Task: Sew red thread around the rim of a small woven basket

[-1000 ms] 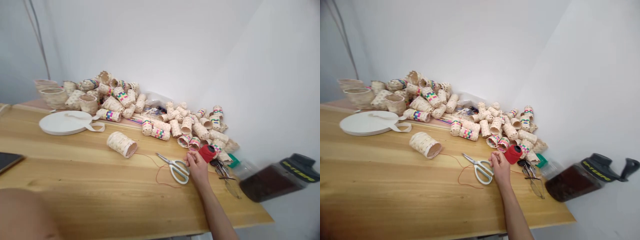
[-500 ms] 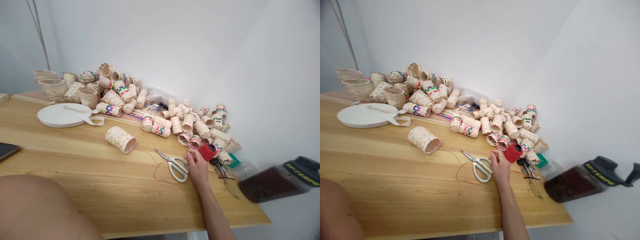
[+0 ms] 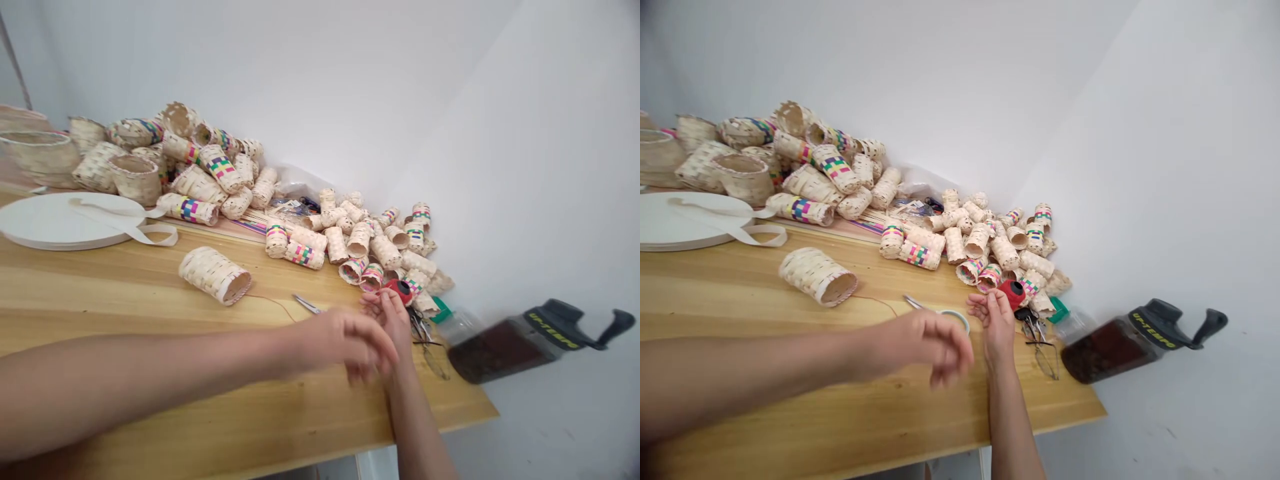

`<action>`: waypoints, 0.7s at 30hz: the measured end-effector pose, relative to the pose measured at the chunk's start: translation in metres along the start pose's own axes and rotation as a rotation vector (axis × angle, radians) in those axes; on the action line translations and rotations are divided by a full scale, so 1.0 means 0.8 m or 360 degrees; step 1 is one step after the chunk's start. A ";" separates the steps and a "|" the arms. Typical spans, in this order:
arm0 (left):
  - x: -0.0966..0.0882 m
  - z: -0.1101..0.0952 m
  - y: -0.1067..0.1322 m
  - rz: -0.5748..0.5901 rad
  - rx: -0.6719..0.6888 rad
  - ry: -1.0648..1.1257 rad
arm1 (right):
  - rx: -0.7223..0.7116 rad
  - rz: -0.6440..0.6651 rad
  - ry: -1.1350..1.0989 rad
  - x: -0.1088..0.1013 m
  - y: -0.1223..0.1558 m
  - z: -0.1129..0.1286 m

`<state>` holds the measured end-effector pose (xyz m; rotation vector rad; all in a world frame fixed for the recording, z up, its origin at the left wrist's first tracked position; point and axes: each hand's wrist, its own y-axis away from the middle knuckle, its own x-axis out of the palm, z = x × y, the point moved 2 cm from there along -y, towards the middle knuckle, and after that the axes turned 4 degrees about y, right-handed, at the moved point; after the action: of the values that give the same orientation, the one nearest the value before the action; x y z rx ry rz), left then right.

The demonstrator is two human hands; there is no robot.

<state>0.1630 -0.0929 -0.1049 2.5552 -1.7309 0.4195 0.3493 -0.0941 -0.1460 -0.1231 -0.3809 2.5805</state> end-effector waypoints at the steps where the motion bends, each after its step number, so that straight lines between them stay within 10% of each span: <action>1: -0.019 0.003 -0.014 -0.0190 -0.0041 0.0037 | 0.0026 0.0050 -0.0028 0.003 0.002 0.002; 5: -0.075 0.023 -0.050 -0.0704 -0.0020 -0.0091 | 0.0073 0.0214 -0.0069 0.015 0.010 0.007; 21: -0.072 0.053 -0.057 -0.0465 0.0268 -0.0393 | -0.0057 0.0416 -0.0005 0.031 0.021 0.004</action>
<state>0.1935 -0.0306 -0.1535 3.0338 -1.3977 0.2547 0.3197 -0.0958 -0.1485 -0.1935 -0.4375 2.8317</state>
